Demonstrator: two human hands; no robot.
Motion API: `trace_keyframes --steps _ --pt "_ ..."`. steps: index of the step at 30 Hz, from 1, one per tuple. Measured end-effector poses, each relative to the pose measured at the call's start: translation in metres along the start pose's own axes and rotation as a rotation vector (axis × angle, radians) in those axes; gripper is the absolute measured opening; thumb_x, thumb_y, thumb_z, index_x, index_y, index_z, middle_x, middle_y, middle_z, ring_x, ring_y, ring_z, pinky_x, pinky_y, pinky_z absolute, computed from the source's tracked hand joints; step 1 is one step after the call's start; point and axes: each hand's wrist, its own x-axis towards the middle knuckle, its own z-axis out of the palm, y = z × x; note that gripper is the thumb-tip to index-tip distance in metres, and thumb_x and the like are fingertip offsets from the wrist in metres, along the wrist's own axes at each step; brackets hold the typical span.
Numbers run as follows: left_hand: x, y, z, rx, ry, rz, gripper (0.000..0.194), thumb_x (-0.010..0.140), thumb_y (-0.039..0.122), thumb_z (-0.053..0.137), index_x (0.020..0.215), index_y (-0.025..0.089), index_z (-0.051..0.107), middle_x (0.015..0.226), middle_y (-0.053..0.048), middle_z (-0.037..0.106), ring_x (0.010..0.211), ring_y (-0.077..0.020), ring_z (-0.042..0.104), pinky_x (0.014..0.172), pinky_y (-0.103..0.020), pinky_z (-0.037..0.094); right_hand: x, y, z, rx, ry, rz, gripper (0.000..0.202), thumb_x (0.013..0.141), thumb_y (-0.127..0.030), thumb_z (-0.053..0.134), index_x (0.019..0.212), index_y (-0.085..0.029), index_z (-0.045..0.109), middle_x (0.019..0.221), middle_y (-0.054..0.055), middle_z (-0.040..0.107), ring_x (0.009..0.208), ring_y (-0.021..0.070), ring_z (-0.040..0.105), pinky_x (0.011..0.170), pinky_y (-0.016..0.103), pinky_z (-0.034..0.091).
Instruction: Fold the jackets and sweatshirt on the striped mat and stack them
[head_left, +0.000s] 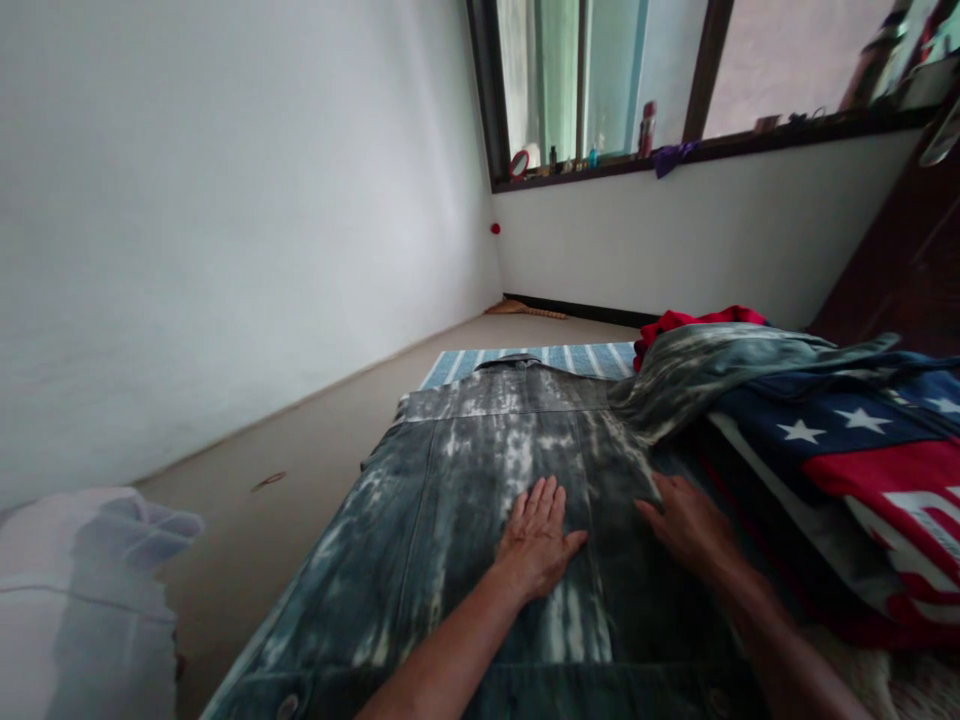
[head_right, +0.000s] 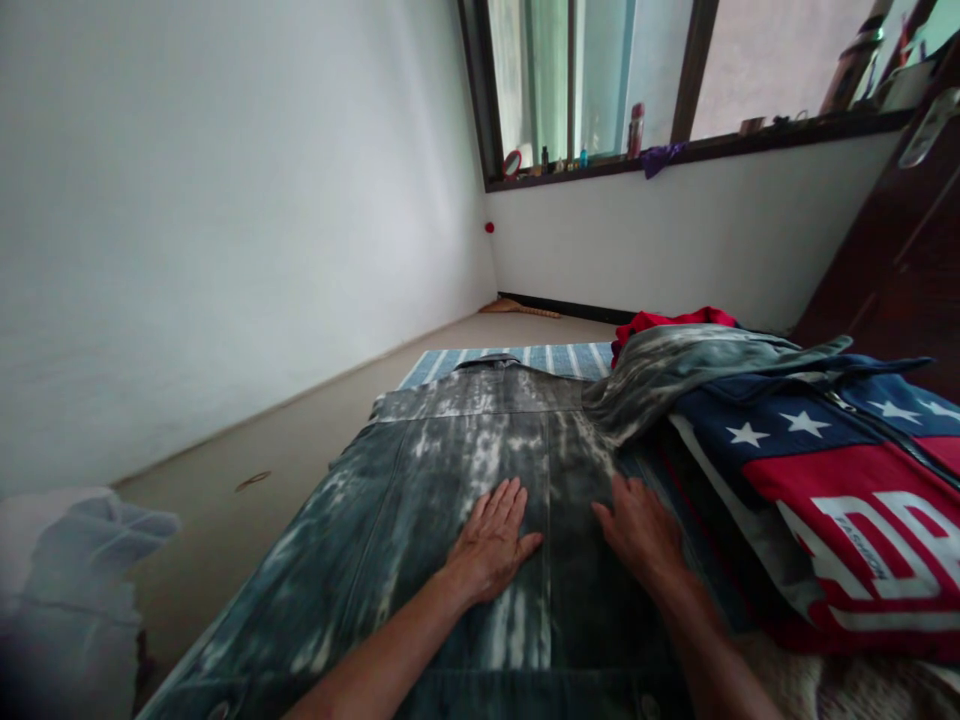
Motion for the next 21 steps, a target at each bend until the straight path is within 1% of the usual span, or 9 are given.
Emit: trace_keyframes --steps 2,4,6,9,13,18,21 --pt "0.002 0.000 0.000 0.006 0.011 0.006 0.075 0.093 0.061 0.015 0.149 0.012 0.022 0.157 -0.009 0.013 0.145 -0.0214 0.005 0.118 -0.044 0.011 -0.008 0.010 -0.006 -0.012 -0.002 0.099 0.037 0.089 -0.037 0.046 0.111 -0.012 0.062 0.106 0.019 0.065 0.095 0.0317 0.064 0.077 0.041 0.047" --pt "0.002 0.000 0.000 0.014 0.018 0.006 0.074 0.093 0.060 0.015 0.149 0.012 0.022 0.157 -0.010 0.013 0.145 -0.0216 0.006 0.118 -0.044 0.012 -0.014 0.017 -0.006 -0.004 0.000 0.155 0.033 0.089 -0.037 0.047 0.100 -0.011 0.065 0.095 0.019 0.067 0.086 0.0319 0.066 0.071 0.040 0.046" --pt "0.003 0.001 0.000 0.021 0.018 0.006 0.073 0.093 0.059 0.016 0.149 0.012 0.022 0.157 -0.010 0.014 0.145 -0.0216 0.006 0.118 -0.044 0.012 -0.016 0.020 -0.002 0.021 0.014 0.186 0.032 0.089 -0.038 0.047 0.090 -0.012 0.066 0.087 0.017 0.068 0.080 0.0298 0.066 0.065 0.035 0.045" --pt "0.002 0.003 -0.003 0.017 0.013 0.003 0.071 0.094 0.057 0.018 0.149 0.012 0.022 0.157 -0.010 0.015 0.145 -0.0216 0.007 0.118 -0.044 0.011 -0.012 0.022 0.005 0.086 0.049 0.199 0.032 0.087 -0.040 0.049 0.076 -0.014 0.066 0.079 0.013 0.068 0.073 0.0230 0.064 0.058 0.028 0.039" --pt "0.002 0.002 -0.003 0.006 0.022 0.000 0.072 0.094 0.058 0.017 0.148 0.012 0.023 0.157 -0.010 0.016 0.145 -0.0215 0.008 0.118 -0.043 0.011 -0.004 0.031 0.010 0.184 0.106 0.190 0.029 0.085 -0.031 0.048 0.065 -0.015 0.060 0.068 0.005 0.063 0.064 0.0148 0.058 0.054 0.023 0.033" --pt "0.003 -0.002 0.003 -0.016 0.035 0.038 0.077 0.091 0.064 0.015 0.149 0.013 0.021 0.157 -0.010 0.014 0.145 -0.0217 0.006 0.117 -0.043 0.010 -0.004 0.042 0.017 0.299 0.135 0.200 0.028 0.079 -0.032 0.053 0.055 -0.017 0.053 0.057 0.000 0.055 0.058 0.0132 0.052 0.052 0.023 0.030" --pt "0.002 -0.002 0.003 -0.012 0.070 0.047 0.076 0.090 0.066 0.018 0.149 0.017 0.024 0.157 -0.011 0.016 0.145 -0.0233 0.007 0.117 -0.045 0.011 -0.003 0.044 0.019 0.355 0.130 0.221 0.029 0.075 -0.032 0.056 0.050 -0.019 0.050 0.052 -0.001 0.051 0.055 0.0133 0.050 0.051 0.024 0.028"
